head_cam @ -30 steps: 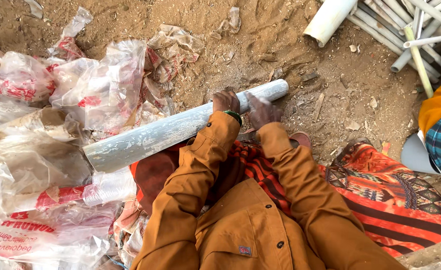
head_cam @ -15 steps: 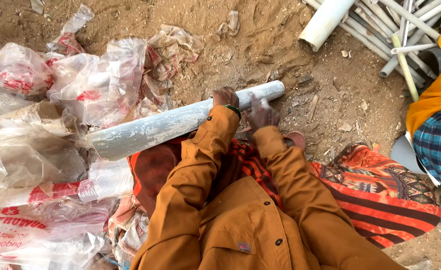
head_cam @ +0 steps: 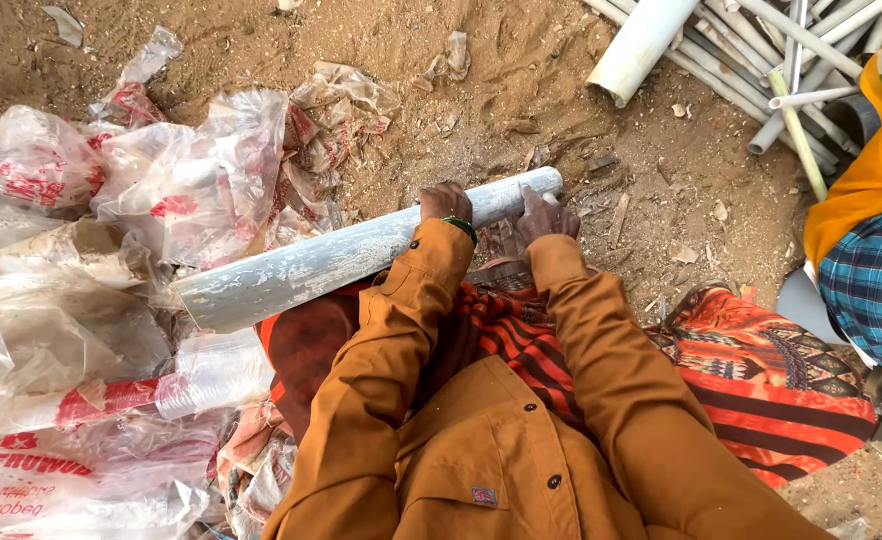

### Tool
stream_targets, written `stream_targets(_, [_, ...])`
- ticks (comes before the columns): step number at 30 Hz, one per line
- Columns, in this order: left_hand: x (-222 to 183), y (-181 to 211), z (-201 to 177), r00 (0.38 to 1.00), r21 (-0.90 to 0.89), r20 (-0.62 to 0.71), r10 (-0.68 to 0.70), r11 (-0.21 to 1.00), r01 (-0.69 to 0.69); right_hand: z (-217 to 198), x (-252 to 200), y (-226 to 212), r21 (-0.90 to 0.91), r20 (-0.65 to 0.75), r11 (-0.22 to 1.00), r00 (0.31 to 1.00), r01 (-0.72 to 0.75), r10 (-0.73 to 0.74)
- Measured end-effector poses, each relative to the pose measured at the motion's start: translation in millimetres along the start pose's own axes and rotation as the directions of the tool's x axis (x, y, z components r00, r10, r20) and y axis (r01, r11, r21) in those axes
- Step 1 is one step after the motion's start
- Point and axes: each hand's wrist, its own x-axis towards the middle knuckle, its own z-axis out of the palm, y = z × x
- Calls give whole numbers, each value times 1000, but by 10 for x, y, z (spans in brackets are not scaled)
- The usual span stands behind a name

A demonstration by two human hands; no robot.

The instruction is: The person rubs a white substance onto the exterior of a grey PVC pipe with their hands, covering the length and the open end of the pipe while seated on the ground.

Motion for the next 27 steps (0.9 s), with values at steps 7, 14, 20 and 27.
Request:
stream_targets(7, [-14, -1, 63, 1000, 1, 7, -13, 1000, 13, 163, 219, 133, 35, -50, 972, 972, 231, -229])
stream_targets(14, [-48, -75, -121, 1000, 31, 6, 3, 1000, -3, 72, 472, 155, 221, 342, 846, 851, -485, 399])
stream_targets(20, [-58, -72, -104, 998, -13, 62, -11, 1000, 12, 194, 334, 116, -32, -83, 977, 973, 211, -213])
stream_targets(27, [-133, -104, -232, 996, 27, 88, 24, 999, -26, 28, 585, 334, 111, 170, 965, 962, -236, 215])
